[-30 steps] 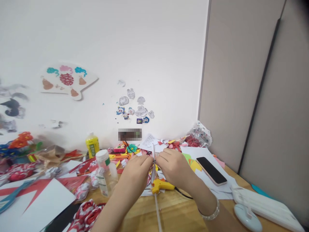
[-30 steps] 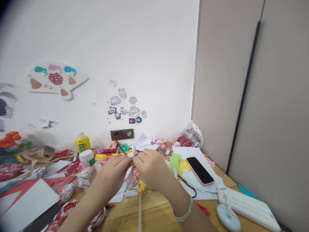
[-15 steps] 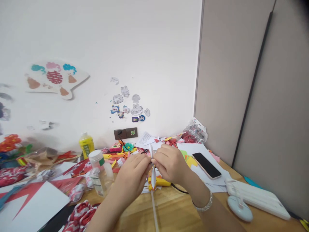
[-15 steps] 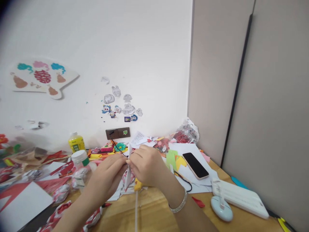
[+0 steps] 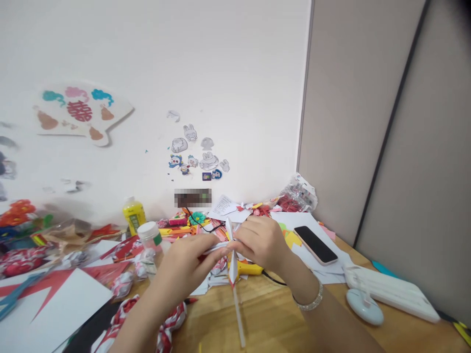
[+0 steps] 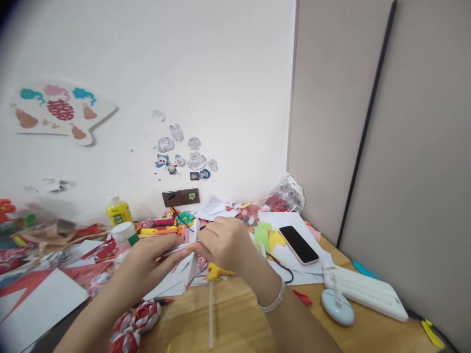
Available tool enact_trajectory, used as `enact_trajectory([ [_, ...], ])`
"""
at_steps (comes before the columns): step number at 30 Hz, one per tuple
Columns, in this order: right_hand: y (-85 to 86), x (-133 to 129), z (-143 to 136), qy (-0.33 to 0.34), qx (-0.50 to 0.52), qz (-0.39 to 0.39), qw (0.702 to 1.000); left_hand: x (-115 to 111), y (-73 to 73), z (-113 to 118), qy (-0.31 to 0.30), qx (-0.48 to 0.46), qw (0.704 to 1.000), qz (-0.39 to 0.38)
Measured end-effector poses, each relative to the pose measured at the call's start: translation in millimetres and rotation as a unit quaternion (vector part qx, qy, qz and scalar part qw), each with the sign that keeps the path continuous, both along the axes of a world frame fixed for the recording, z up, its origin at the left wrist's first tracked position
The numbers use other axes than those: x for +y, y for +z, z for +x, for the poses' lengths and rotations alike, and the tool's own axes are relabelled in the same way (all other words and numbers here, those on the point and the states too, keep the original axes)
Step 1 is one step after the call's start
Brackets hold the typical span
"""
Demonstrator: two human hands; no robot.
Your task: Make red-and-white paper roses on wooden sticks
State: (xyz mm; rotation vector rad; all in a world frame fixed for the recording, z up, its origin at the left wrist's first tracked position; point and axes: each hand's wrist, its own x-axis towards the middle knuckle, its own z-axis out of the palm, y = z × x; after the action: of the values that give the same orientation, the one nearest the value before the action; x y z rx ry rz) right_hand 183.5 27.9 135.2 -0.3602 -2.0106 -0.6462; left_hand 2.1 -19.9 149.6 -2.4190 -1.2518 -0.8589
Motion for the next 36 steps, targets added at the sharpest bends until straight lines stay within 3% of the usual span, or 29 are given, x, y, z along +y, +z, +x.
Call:
enact_trajectory([
  [4, 0.7, -3, -2, 0.01, 0.051, 0.016, 0.998, 1, 0.5, 1, -0.051, -0.023, 0.998, 0.005],
  [7, 2.8, -5, -1, 0.015, 0.053, 0.02, 0.998, -2, 4.0, -1, -0.07, -0.046, 0.996, -0.043],
  [12, 6.2, 1, 8, -0.001, 0.055, -0.032, 0.998, -6, 8.1, -9, -0.063, -0.093, 0.99, -0.086],
  [15, 5.9, 4, 11, -0.006, 0.074, -0.02, 0.997, -5, 8.3, -8, -0.065, -0.093, 0.99, -0.089],
  [20, 5.3, 5, 11, -0.021, 0.065, 0.03, 0.997, -6, 7.6, -2, -0.041, -0.043, 0.99, -0.125],
  [25, 7.5, 1, 11, -0.015, 0.029, -0.002, 0.999, -9, 6.5, 3, 0.029, 0.014, 0.991, -0.128],
  [36, 9.7, -3, 11, 0.005, 0.001, -0.017, 1.0, -12, 5.4, 10, 0.018, 0.056, 0.993, -0.098],
])
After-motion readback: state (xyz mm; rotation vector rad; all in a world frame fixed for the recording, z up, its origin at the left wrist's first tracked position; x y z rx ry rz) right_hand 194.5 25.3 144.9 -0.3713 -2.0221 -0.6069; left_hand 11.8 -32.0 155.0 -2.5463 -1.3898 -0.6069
